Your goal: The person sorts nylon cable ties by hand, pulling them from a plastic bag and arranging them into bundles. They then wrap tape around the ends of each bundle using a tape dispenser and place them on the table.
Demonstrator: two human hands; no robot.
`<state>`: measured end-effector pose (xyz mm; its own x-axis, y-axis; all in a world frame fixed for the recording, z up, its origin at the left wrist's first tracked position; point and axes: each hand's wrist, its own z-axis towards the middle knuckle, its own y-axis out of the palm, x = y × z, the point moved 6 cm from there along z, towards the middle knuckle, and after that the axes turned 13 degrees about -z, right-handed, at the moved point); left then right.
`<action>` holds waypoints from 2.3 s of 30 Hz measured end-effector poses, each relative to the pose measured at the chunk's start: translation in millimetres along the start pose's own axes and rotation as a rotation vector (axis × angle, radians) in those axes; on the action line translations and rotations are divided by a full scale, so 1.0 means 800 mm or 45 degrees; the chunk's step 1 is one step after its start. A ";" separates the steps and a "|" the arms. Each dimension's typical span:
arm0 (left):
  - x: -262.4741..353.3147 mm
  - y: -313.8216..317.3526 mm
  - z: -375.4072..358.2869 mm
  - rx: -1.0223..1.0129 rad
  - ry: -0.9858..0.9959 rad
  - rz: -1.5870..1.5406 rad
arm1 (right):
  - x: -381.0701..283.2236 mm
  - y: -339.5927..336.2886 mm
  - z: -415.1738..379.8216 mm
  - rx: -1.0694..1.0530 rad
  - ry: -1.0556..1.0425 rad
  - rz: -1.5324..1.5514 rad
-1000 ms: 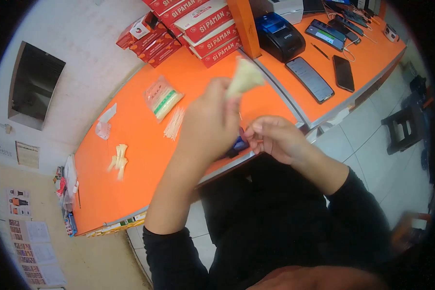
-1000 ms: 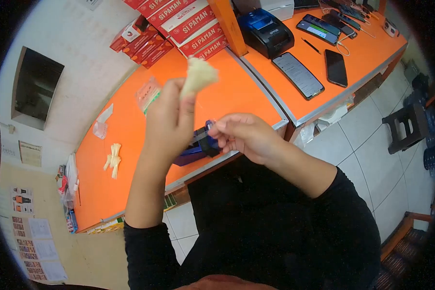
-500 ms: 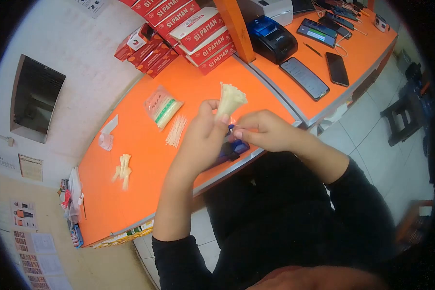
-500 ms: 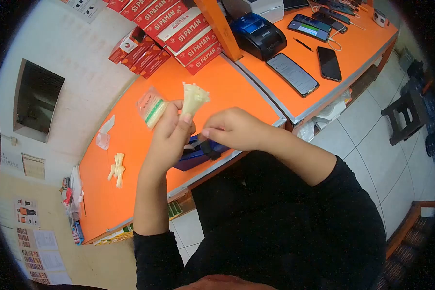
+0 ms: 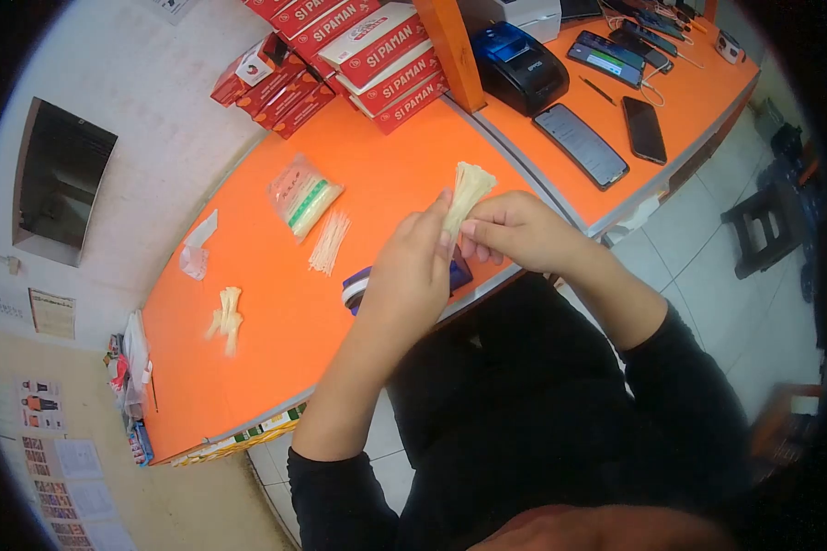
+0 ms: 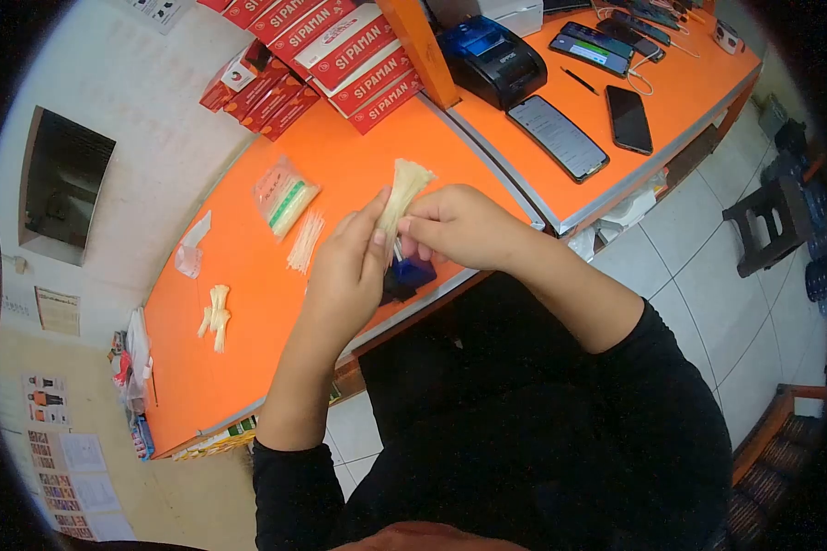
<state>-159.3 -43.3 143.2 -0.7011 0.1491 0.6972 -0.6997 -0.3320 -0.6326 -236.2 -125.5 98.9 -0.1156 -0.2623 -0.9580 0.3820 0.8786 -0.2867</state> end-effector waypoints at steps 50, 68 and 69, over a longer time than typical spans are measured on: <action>-0.041 0.000 -0.021 0.164 -0.328 -0.213 | -0.029 0.000 0.002 0.184 -0.440 -0.581; -0.026 0.007 -0.007 0.195 0.107 0.046 | -0.010 -0.012 0.019 0.448 -0.209 -0.424; -0.023 0.003 -0.008 0.196 0.106 0.046 | -0.011 -0.009 0.019 0.350 -0.297 -0.266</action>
<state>-148.8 -40.9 126.5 -0.7389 0.2093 0.6405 -0.6490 -0.4765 -0.5930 -223.9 -135.8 109.2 -0.0175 -0.5347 -0.8449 0.6065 0.6661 -0.4341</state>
